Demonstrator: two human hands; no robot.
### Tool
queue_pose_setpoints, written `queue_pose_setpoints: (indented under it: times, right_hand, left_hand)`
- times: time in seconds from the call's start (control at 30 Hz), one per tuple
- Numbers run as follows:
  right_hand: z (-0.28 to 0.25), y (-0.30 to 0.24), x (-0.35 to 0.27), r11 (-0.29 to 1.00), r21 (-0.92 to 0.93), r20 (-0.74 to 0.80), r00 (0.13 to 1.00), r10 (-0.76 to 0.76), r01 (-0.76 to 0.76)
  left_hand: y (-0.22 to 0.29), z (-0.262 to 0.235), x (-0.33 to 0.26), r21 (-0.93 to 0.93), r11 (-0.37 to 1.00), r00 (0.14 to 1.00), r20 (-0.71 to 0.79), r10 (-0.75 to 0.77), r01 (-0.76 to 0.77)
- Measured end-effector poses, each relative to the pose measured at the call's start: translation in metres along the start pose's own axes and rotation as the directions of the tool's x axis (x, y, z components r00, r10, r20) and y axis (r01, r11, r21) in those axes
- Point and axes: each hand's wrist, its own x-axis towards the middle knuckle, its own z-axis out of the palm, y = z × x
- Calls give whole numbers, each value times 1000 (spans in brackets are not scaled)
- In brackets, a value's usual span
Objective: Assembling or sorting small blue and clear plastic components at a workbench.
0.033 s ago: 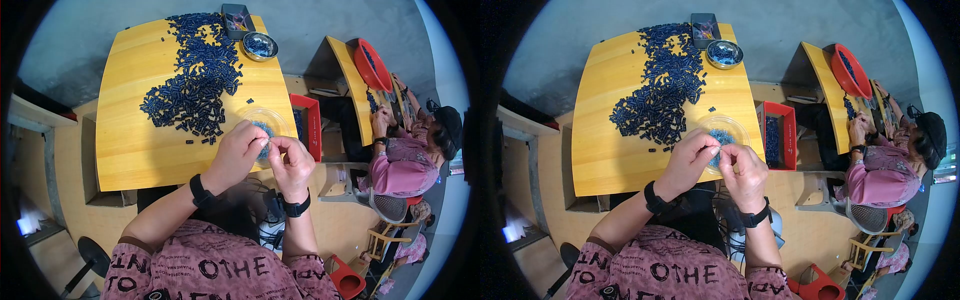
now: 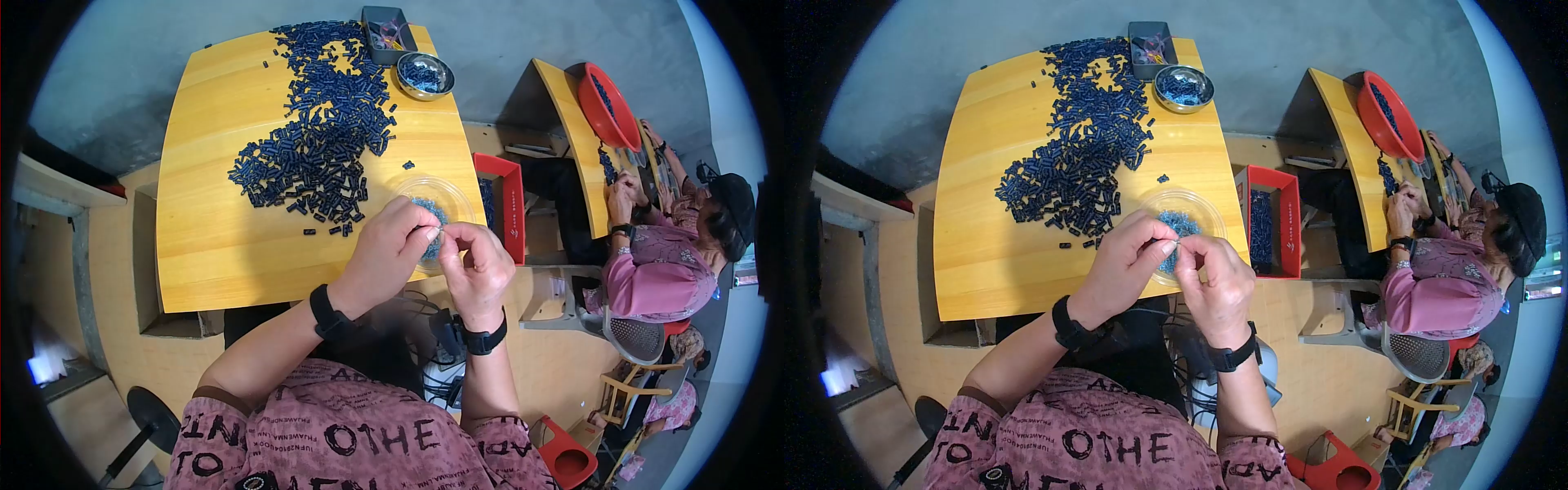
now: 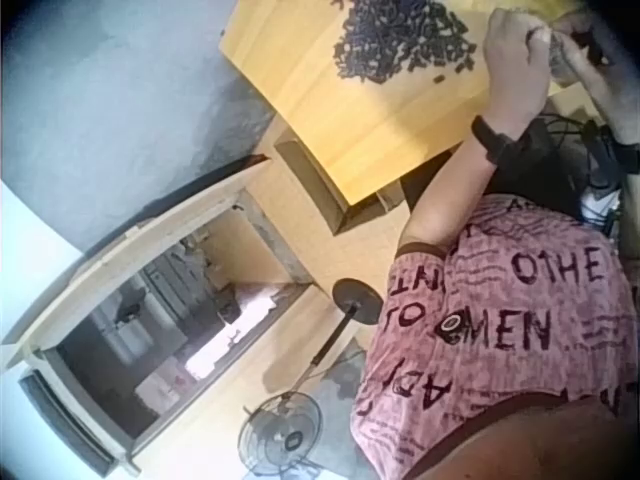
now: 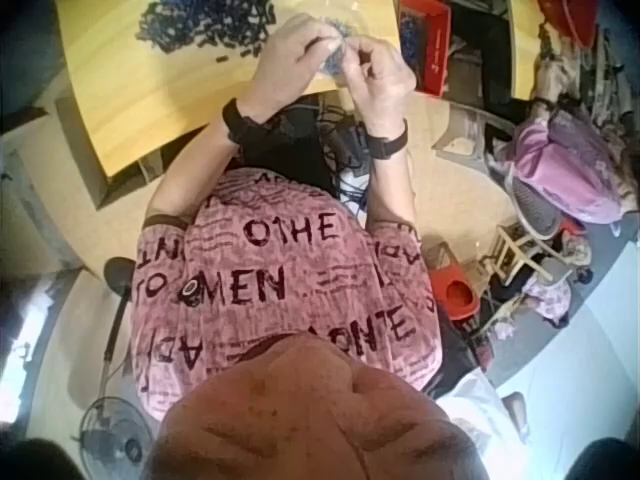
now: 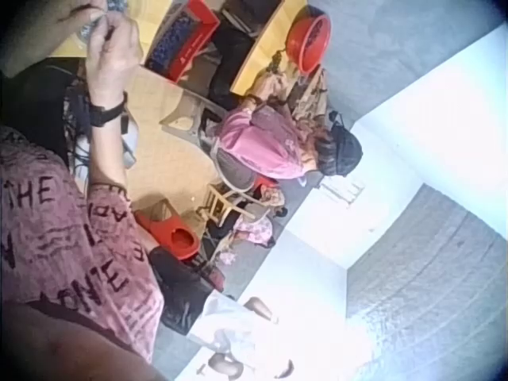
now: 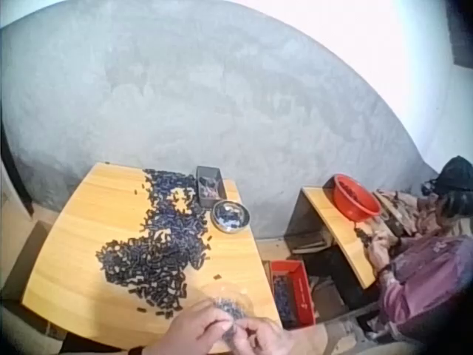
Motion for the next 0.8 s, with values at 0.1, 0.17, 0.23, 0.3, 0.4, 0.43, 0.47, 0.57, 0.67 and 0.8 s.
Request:
queue_pose_setpoints:
  times: [0.1,0.17,0.23,0.3,0.4,0.43,0.47,0.57,0.67,0.8]
  right_hand:
    - [-1,-2,-1,999,20,-36,999,34,-33]
    - [-1,-2,-2,982,120,-9,989,149,-147]
    - [1,2,-4,956,208,-11,977,214,-207]
    - [0,4,-5,918,296,-6,961,277,-263]
    - [-3,1,-3,951,222,36,977,210,-213]
    - [-3,0,-2,962,201,15,982,186,-185]
    - [-3,-1,-1,971,179,-5,987,161,-157]
    - [-3,-5,-1,982,138,-35,990,137,-131]
    - [-3,-6,-2,983,132,-53,989,136,-128]
    - [-1,-5,-6,982,115,-70,985,156,-147]
  left_hand:
    - [1,0,1,-18,1000,1000,23,-6,6]
    - [0,0,0,-69,996,998,31,-51,53]
    - [-1,1,-1,-79,996,999,26,-40,42]
    - [0,1,-1,-87,996,999,18,-31,32]
    - [1,2,-1,-60,998,1000,-3,-3,3]
    - [1,2,-1,-54,998,1000,-8,-10,10]
    - [1,3,-2,-49,999,1000,-13,-17,17]
    - [3,2,-2,-50,998,999,-12,-43,42]
    - [1,5,-3,-61,998,999,-24,-26,25]
    - [3,7,-3,-79,996,999,-30,-33,31]
